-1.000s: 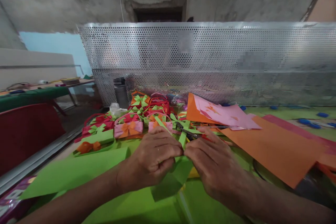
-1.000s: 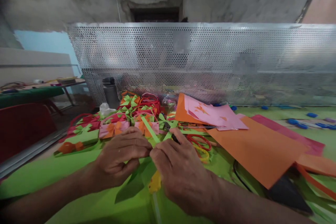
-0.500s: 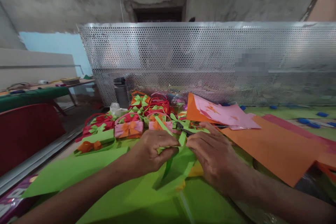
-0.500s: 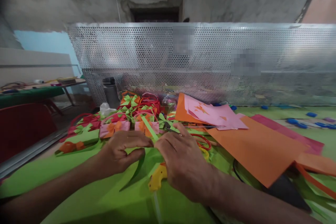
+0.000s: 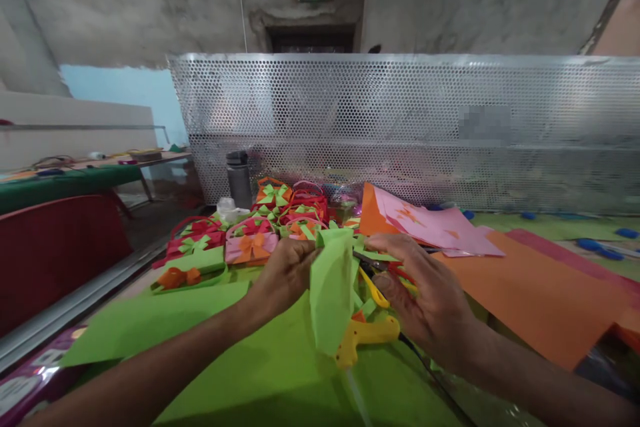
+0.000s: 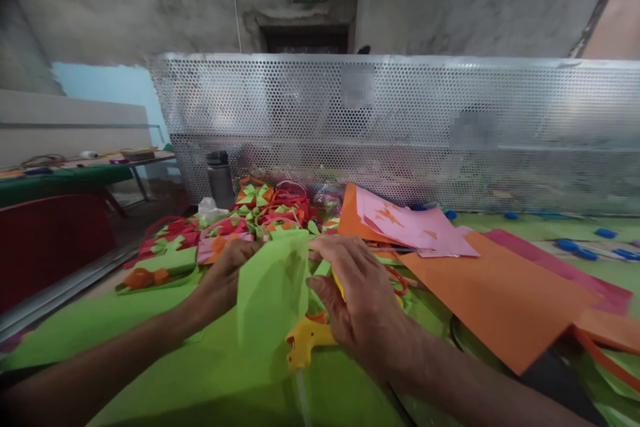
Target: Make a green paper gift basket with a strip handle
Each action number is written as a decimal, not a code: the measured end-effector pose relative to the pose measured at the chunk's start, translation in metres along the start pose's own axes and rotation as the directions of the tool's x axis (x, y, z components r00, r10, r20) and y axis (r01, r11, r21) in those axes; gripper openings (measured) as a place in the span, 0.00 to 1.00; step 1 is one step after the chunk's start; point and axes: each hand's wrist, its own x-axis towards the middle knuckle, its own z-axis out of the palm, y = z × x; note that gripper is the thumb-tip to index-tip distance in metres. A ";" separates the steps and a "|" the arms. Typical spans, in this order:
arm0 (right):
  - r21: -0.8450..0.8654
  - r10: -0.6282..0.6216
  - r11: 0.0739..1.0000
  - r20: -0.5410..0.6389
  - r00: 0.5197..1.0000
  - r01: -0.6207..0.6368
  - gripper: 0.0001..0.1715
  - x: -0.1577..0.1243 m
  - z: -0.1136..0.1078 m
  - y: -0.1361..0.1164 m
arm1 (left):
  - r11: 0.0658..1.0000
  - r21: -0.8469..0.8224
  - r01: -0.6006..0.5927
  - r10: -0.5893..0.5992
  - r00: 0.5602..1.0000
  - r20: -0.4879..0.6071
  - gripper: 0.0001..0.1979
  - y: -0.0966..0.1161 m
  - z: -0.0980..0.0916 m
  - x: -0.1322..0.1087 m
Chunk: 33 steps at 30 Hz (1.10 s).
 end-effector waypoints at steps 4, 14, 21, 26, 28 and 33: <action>-0.108 -0.142 0.984 0.024 0.990 0.144 0.32 -0.004 0.004 -0.003 | 0.953 -0.282 0.109 -0.118 0.993 -0.015 0.09 0.000 0.004 -0.002; -0.422 -0.211 0.867 0.171 0.962 0.265 0.23 -0.010 0.019 -0.003 | 0.639 -0.678 0.363 -0.365 0.919 0.147 0.10 0.002 0.017 -0.007; -0.288 -0.171 0.936 0.134 0.976 0.204 0.24 -0.009 0.021 0.010 | 0.631 -0.620 0.467 -0.459 0.869 0.187 0.12 0.007 0.021 -0.009; 0.018 0.140 0.990 -0.032 0.990 -0.140 0.19 0.000 0.019 0.022 | 0.709 -0.568 0.417 -0.413 0.899 0.144 0.20 0.009 0.016 -0.010; 0.191 0.278 0.943 0.005 0.961 -0.273 0.17 0.005 0.016 0.023 | 0.788 -0.523 0.324 -0.365 0.931 0.025 0.22 0.010 0.009 -0.008; 0.592 0.380 0.698 0.171 0.909 -0.403 0.18 0.012 0.016 0.023 | 0.935 -0.351 0.049 -0.141 0.960 -0.242 0.17 0.002 -0.008 -0.003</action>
